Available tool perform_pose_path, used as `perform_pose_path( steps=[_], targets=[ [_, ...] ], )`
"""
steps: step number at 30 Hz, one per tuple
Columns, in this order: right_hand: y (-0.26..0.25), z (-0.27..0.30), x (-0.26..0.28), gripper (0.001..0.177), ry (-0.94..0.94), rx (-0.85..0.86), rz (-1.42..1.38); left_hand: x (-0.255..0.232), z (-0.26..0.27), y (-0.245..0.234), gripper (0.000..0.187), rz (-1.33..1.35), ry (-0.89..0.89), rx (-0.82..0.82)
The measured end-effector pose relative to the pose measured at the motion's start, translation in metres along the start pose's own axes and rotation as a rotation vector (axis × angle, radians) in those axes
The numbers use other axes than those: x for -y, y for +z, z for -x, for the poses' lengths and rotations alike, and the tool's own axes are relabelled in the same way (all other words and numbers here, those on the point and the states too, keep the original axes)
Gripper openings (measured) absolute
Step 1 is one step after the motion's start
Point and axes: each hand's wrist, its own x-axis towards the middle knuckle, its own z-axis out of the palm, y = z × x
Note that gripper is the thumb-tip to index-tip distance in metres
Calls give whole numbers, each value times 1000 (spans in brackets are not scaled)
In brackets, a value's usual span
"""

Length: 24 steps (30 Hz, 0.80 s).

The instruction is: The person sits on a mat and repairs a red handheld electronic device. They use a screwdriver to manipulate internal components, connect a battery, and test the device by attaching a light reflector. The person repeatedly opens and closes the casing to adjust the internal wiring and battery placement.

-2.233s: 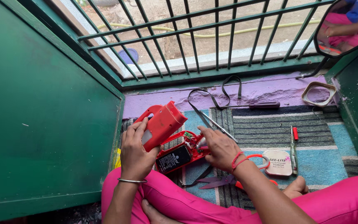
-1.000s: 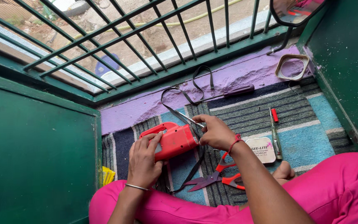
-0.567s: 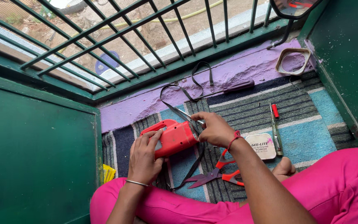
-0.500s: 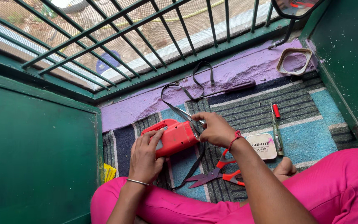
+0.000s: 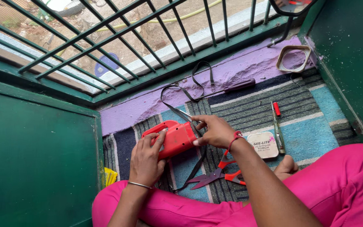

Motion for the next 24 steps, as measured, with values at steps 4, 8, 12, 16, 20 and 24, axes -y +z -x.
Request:
perform_pose_path(
  steps=[4, 8, 12, 16, 20, 24],
  targets=[
    [3, 4, 7, 90, -110, 31, -167, -3, 0, -1, 93, -63, -34, 63],
    [7, 5, 9, 82, -72, -17, -79, -3, -1, 1, 93, -141, 56, -71],
    [8, 3, 9, 82, 0, -46, -64, 1, -11, 11, 75, -148, 75, -59],
    [8, 3, 12, 87, 54, -75, -110, 0, -24, 22, 73, -10, 56, 86],
    [8, 2, 13, 85, 80, -81, -156, -7, -35, 17, 71, 76, -9, 250],
    [4, -1, 9, 78, 138, -57, -157, -16, -49, 3, 78, 20, -91, 401]
  ],
)
